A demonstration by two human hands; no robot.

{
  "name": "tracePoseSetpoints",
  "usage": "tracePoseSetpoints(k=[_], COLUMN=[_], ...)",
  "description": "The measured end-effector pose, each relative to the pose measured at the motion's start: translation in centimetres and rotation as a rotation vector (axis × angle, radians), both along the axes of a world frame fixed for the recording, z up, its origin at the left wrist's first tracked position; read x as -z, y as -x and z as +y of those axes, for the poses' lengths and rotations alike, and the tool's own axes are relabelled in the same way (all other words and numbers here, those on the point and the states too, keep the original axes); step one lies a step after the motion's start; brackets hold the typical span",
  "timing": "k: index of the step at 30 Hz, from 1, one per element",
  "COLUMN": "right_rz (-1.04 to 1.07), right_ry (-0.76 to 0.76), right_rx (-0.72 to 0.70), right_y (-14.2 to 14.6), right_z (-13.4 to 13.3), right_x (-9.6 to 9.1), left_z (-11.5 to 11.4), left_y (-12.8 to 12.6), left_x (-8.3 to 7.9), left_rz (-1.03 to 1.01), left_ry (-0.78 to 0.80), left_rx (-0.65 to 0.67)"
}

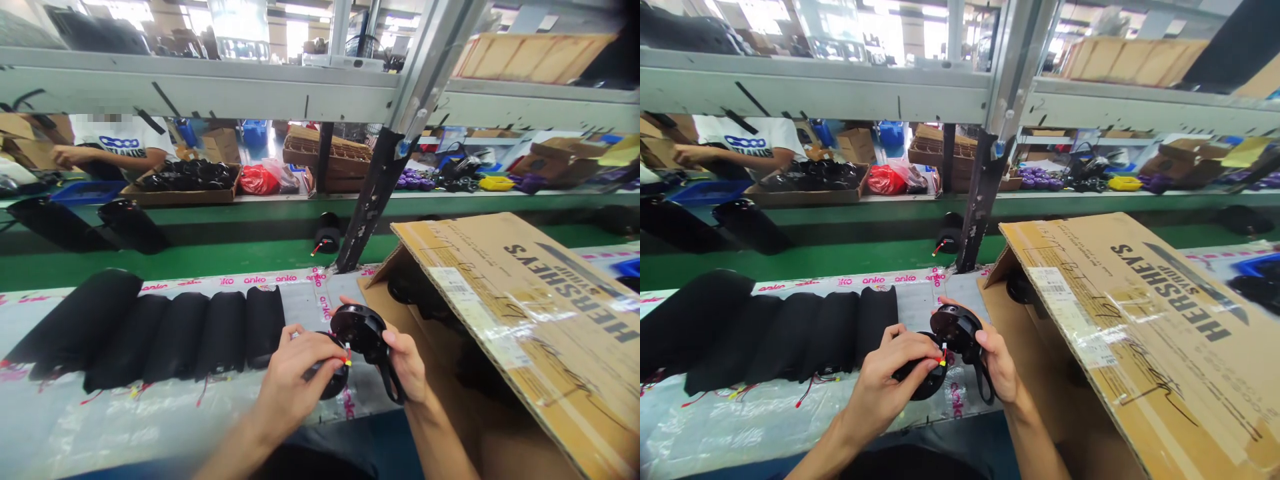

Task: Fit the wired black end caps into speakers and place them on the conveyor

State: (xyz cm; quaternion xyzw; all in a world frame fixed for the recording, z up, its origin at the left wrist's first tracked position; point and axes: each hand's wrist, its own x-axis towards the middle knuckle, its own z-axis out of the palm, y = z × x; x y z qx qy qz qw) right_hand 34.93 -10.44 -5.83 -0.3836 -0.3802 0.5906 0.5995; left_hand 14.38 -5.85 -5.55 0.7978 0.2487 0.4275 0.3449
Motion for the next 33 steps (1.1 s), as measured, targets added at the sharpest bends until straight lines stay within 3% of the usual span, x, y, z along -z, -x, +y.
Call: tracePoseSetpoints(k=[5,10,13,18,26,33], right_rz=[-0.105,-0.623,-0.773,-0.762,-0.624,-0.514], right_ry=[-0.011,-0.068,-0.118,-0.106,-0.07,-0.03], right_rx=[0.002,0.108,0.138,0.244,0.211,0.185], right_y=[0.1,0.7,1.2,1.8,1.5,0.6], right_z=[-1.2,-4.3,-5.3,-5.1,-4.6,-3.9], right_x=[-0.3,-1.0,-1.1,-0.2,-0.7,-0.9], left_z=[0.0,-0.4,-0.6,-0.8,-0.6,0.0], left_y=[-0.2,-0.7,-1.1,-0.8,0.5,0.3], left_x=[-0.1,-0.2,-0.2,-0.4,-0.1,-0.4], left_rz=[-0.038,-0.077,-0.072,0.007,0.016,0.005], left_ry=[0.004,-0.074,-0.129,-0.169,-0.025,-0.217], left_rx=[-0.042,-0.105,-0.119,-0.182,-0.135,-0.067])
